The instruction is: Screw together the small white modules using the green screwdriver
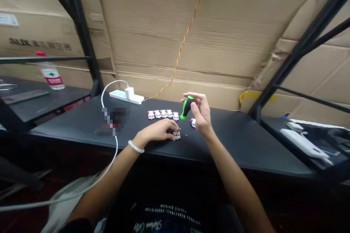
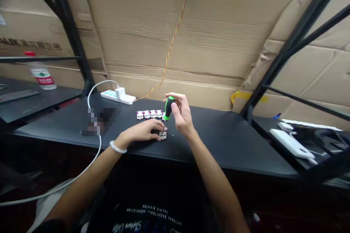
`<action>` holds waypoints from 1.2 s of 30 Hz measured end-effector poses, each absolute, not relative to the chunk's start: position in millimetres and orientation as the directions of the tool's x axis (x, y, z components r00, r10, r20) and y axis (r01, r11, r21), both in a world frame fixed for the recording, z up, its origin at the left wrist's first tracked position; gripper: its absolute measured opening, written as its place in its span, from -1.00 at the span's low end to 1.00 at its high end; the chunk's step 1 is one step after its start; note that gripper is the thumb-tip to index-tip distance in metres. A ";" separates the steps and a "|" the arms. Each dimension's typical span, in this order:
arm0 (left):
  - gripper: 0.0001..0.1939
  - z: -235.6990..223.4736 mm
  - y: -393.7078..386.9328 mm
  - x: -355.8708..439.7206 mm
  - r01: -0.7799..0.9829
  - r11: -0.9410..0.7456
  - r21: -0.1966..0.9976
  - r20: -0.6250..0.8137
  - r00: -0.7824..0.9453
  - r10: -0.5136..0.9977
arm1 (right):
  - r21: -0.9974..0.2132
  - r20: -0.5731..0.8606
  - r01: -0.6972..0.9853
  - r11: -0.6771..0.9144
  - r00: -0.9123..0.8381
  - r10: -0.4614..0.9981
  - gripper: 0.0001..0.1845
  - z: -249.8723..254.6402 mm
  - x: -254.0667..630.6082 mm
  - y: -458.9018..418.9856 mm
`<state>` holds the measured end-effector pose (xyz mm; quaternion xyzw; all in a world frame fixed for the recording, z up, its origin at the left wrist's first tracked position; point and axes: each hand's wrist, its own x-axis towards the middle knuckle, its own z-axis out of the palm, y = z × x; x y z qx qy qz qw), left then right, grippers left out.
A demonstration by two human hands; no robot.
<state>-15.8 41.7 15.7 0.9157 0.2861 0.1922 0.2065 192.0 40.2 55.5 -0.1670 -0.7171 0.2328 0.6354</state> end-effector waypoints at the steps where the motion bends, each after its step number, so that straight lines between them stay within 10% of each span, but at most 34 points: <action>1: -0.81 15.9 41.6 -15.7 0.446 -0.751 0.487 0.233 0.762 0.604 | -0.550 0.831 -0.044 0.834 -0.130 0.541 -0.64 55.4 192.3 40.2; 11: -0.80 17.9 39.2 -15.3 0.456 -0.744 0.489 0.229 0.756 0.614 | -0.427 0.894 0.176 0.887 -0.063 0.443 -0.57 53.7 195.4 41.7; 36: -0.81 16.9 39.4 -15.4 0.459 -0.739 0.492 0.233 0.749 0.620 | -0.509 0.844 0.048 0.860 -0.169 0.509 -0.54 54.3 196.3 41.8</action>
